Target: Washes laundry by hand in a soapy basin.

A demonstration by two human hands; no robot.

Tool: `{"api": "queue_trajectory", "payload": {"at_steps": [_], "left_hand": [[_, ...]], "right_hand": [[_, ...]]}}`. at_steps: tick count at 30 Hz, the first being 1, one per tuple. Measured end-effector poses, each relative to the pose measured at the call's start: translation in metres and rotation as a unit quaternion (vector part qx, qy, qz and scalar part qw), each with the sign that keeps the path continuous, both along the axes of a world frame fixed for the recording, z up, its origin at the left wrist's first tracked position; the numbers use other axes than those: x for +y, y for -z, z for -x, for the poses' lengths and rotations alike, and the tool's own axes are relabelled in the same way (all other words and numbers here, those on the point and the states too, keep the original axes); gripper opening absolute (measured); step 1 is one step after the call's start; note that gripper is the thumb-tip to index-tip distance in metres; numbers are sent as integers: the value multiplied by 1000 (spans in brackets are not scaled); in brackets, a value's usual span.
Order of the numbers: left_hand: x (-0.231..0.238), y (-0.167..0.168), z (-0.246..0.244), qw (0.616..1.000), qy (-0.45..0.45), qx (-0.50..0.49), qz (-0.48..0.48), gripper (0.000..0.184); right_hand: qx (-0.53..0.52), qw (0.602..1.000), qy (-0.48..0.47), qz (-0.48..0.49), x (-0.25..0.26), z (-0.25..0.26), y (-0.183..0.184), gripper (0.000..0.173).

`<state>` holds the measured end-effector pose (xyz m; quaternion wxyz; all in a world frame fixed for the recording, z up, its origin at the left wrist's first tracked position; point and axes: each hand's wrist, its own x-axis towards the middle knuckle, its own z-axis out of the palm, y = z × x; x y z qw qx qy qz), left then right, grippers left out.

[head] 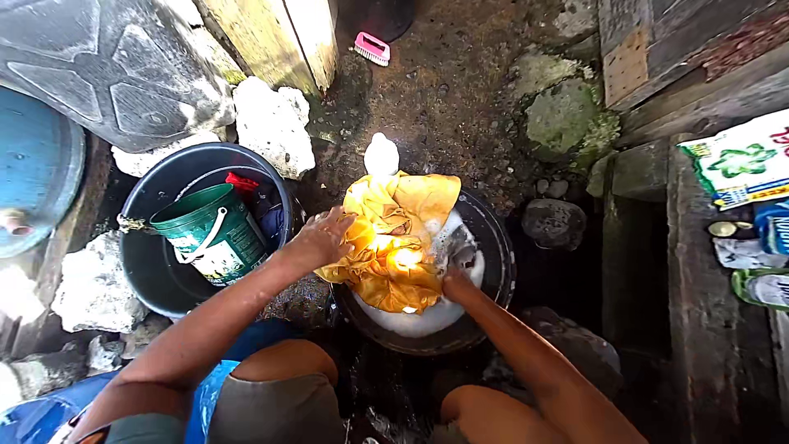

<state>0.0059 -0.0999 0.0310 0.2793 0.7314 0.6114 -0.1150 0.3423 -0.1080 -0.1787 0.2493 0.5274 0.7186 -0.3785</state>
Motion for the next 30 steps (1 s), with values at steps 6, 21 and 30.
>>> {"api": "queue_trajectory", "payload": {"at_steps": [6, 21, 30], "left_hand": [[81, -3, -39, 992, 123, 0, 37, 49], [58, 88, -132, 940, 335, -13, 54, 34], [12, 78, -46, 963, 252, 81, 50, 50]], "right_hand": [[-26, 999, 27, -39, 10, -5, -1, 36], [-23, 996, 68, -45, -5, 1, 3, 27], [57, 991, 83, -91, 6, 2, 7, 22]]}}
